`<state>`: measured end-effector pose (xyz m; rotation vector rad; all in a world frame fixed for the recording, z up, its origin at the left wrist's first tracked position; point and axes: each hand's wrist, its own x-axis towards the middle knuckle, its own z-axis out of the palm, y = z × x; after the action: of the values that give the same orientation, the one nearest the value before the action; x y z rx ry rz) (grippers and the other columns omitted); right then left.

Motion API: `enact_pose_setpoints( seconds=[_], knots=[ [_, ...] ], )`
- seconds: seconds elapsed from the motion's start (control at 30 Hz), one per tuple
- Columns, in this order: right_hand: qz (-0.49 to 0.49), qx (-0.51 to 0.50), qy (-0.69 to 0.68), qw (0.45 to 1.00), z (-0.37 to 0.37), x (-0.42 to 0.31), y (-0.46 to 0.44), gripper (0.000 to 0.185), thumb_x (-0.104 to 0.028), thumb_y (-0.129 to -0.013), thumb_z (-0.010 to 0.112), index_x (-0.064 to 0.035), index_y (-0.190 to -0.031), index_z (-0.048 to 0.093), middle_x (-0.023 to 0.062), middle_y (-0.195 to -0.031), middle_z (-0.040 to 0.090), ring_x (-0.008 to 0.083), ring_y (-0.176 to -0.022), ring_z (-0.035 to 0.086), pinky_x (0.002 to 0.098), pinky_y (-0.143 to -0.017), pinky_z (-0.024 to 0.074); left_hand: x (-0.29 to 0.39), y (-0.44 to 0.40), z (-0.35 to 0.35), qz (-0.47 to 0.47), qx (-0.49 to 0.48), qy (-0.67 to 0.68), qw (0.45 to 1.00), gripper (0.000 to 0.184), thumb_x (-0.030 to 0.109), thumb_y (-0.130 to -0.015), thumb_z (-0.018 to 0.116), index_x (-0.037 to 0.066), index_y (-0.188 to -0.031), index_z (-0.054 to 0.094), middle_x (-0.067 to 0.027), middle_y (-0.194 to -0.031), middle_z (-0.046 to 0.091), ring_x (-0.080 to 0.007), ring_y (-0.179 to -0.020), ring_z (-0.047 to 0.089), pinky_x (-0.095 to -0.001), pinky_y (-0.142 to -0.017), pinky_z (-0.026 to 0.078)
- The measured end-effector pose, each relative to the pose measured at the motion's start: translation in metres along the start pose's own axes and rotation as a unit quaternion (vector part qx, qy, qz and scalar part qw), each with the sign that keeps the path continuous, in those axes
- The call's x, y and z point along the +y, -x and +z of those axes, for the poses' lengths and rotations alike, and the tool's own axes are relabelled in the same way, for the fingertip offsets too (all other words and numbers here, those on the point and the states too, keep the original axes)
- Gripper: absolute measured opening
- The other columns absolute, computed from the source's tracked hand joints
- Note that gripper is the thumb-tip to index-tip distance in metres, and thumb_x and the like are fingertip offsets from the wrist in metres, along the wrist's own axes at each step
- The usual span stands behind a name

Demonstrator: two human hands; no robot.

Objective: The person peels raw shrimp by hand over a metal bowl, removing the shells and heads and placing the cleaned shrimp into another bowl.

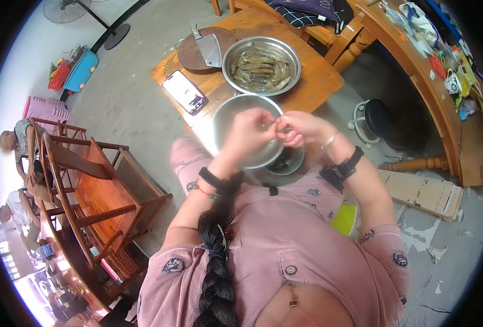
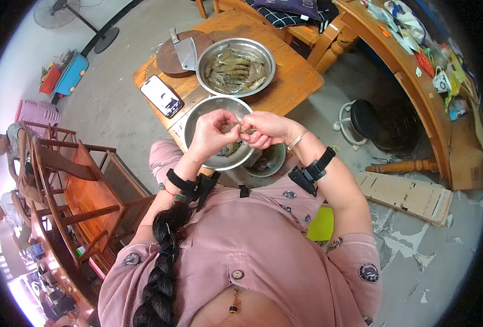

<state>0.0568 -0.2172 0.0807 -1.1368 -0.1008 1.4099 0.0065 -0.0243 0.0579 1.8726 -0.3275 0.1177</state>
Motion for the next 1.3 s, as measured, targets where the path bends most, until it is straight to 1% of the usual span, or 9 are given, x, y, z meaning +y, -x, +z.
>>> enact_pose_setpoints(
  seconds=[0.2,0.3,0.4,0.6,0.77,1.0,1.1,1.17,1.3],
  knots=[
    [0.023,-0.069,-0.079,0.994,-0.01,0.005,-0.001,0.025,-0.021,-0.089,0.04,-0.0089,-0.067,0.044,-0.0097,-0.051,0.029,0.0001,-0.038,0.022,0.016,-0.032,0.016,0.009,-0.002,-0.001,0.056,-0.018,-0.076,0.995,0.02,0.006,-0.071,0.076,0.001,-0.086,0.064,-0.0066,-0.072,0.062,-0.0129,-0.058,0.057,-0.0271,-0.054,0.047],
    [0.051,0.017,0.04,0.998,-0.008,0.003,-0.003,0.03,-0.022,-0.089,0.04,-0.0038,-0.068,0.052,-0.0036,-0.05,0.037,0.006,-0.039,0.034,0.0233,-0.035,0.0284,-0.006,-0.004,0.004,0.167,-0.01,-0.146,0.975,0.022,0.007,-0.068,0.076,0.002,-0.086,0.064,-0.0097,-0.073,0.062,-0.0201,-0.059,0.06,-0.0309,-0.055,0.049],
    [-0.218,0.227,0.483,0.817,0.008,0.007,-0.002,0.037,-0.026,-0.089,0.043,0.0014,-0.083,0.067,0.0182,-0.068,0.06,0.0283,-0.065,0.059,0.0406,-0.065,0.0466,-0.01,-0.002,0.014,0.208,0.022,-0.184,0.96,0.025,0.007,-0.067,0.076,0.002,-0.088,0.064,-0.0098,-0.073,0.062,-0.0212,-0.06,0.06,-0.0308,-0.057,0.05],
    [-0.267,0.325,0.397,0.816,0.024,0.012,-0.001,0.032,-0.022,-0.088,0.044,0.0035,-0.077,0.059,0.0188,-0.067,0.057,0.0282,-0.062,0.057,0.0402,-0.062,0.045,-0.003,-0.004,0.021,-0.043,0.115,0.002,0.992,0.014,0.003,-0.08,0.07,0.0,-0.091,0.062,-0.0018,-0.073,0.063,-0.009,-0.06,0.056,-0.0206,-0.053,0.045],
    [-0.366,0.314,0.36,0.799,0.028,0.02,0.0,0.026,-0.017,-0.088,0.047,0.0033,-0.075,0.056,0.0167,-0.064,0.055,0.0251,-0.059,0.054,0.0369,-0.059,0.0442,0.009,-0.005,0.016,-0.251,0.075,0.309,0.914,0.014,-0.001,-0.085,0.065,-0.002,-0.097,0.058,-0.0057,-0.078,0.064,-0.0099,-0.061,0.057,-0.0191,-0.051,0.042],
    [-0.351,0.309,0.344,0.814,0.02,0.036,-0.001,0.024,-0.016,-0.089,0.048,0.0033,-0.078,0.057,0.0133,-0.063,0.053,0.018,-0.058,0.051,0.0352,-0.058,0.044,-0.004,0.0,0.024,-0.233,0.058,0.299,0.923,0.015,0.0,-0.084,0.068,-0.002,-0.097,0.06,-0.005,-0.078,0.064,-0.0093,-0.063,0.058,-0.0201,-0.052,0.044],
    [-0.325,0.308,0.33,0.831,0.014,0.046,-0.003,0.023,-0.015,-0.089,0.048,0.0022,-0.077,0.056,0.011,-0.063,0.052,0.0149,-0.059,0.05,0.0341,-0.057,0.0434,-0.011,0.002,0.027,-0.156,0.067,0.129,0.977,0.017,0.002,-0.083,0.07,-0.003,-0.098,0.062,-0.004,-0.077,0.064,-0.0073,-0.064,0.059,-0.0202,-0.053,0.046],
    [-0.3,0.251,0.181,0.902,0.009,0.053,-0.004,0.021,-0.013,-0.089,0.046,0.0006,-0.075,0.054,0.0101,-0.063,0.051,0.0143,-0.058,0.049,0.0328,-0.055,0.0423,-0.009,0.005,0.026,-0.002,0.08,-0.057,0.995,0.021,0.003,-0.082,0.072,-0.005,-0.1,0.063,-0.0034,-0.075,0.065,-0.0052,-0.064,0.059,-0.0194,-0.054,0.047],
    [-0.274,0.208,0.114,0.932,0.017,0.046,0.012,0.023,-0.014,-0.09,0.044,-0.0001,-0.072,0.05,0.0098,-0.063,0.05,0.0142,-0.058,0.048,0.031,-0.056,0.0425,-0.024,0.002,0.021,-0.006,0.092,-0.075,0.993,0.021,0.003,-0.084,0.07,-0.005,-0.102,0.063,-0.005,-0.076,0.066,-0.0051,-0.062,0.058,-0.0194,-0.053,0.046]
  ],
)
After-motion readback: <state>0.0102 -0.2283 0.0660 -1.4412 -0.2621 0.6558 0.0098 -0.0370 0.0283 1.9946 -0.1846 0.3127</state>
